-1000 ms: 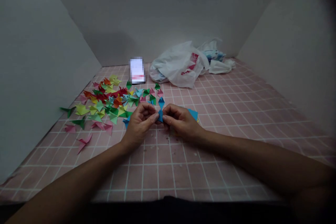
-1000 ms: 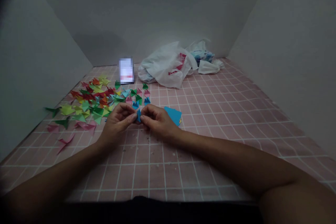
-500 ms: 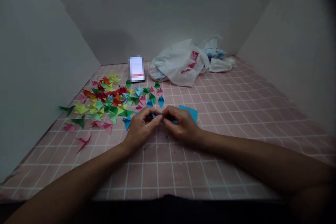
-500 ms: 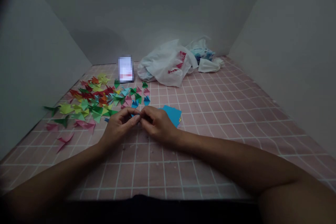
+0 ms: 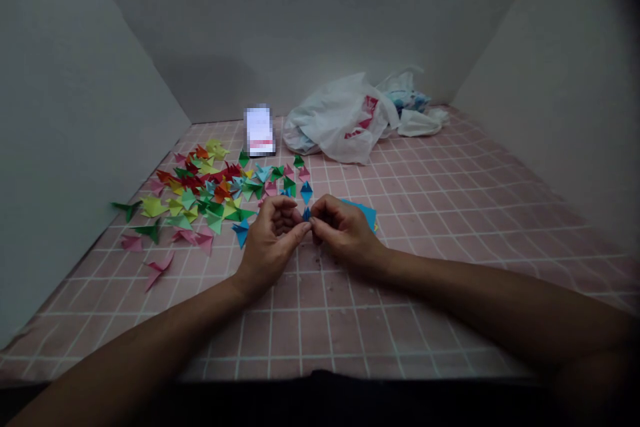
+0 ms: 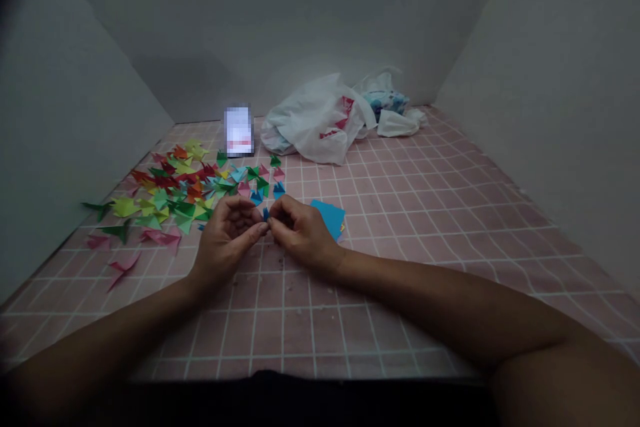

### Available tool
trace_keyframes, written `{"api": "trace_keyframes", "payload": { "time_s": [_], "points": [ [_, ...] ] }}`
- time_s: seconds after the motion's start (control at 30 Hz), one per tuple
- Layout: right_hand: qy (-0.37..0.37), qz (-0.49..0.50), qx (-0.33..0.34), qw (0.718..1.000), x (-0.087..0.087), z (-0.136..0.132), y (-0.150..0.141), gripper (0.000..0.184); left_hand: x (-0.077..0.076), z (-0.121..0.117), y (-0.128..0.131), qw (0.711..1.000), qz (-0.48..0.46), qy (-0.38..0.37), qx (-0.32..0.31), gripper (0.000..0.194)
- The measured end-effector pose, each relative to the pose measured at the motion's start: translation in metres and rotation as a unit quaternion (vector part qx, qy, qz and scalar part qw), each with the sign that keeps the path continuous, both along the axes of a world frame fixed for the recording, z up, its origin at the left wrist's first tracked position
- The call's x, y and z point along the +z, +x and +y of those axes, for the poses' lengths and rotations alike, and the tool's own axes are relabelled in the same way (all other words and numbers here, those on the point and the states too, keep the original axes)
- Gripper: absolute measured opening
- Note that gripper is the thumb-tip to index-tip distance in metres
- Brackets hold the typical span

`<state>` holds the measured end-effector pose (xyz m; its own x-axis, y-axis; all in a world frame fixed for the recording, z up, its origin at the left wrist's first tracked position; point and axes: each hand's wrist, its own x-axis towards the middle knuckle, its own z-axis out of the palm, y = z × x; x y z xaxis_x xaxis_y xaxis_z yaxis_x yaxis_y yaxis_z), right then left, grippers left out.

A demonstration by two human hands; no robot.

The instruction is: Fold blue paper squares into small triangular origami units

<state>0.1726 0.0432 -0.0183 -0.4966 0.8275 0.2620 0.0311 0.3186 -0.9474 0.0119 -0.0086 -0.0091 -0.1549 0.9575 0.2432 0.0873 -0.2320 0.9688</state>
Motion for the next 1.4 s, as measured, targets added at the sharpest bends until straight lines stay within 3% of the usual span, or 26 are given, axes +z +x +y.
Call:
{"api": "trace_keyframes", "payload": {
  "time_s": [0.2, 0.47, 0.93, 1.4],
  "points": [
    [0.015, -0.001, 0.007, 1.0, 0.0023, 0.0005, -0.0001, 0.01, 0.0008, -0.0008, -0.0037, 0.997, 0.071, -0.014, -0.007, 0.015],
    [0.039, -0.009, 0.023, 0.999, 0.0044, -0.0003, 0.0005, 0.009, 0.0033, -0.0004, -0.0028, 0.998, 0.065, -0.025, 0.004, 0.015],
    [-0.121, 0.04, 0.057, 0.99, 0.0075, -0.0016, -0.0016, 0.01, 0.0045, -0.0003, -0.0025, 0.999, 0.046, -0.013, -0.001, 0.015],
    [-0.157, 0.053, 0.071, 0.984, 0.0091, 0.0001, -0.0024, 0.01, 0.0083, -0.0005, -0.0023, 0.999, 0.044, -0.025, -0.014, 0.008]
  ]
}}
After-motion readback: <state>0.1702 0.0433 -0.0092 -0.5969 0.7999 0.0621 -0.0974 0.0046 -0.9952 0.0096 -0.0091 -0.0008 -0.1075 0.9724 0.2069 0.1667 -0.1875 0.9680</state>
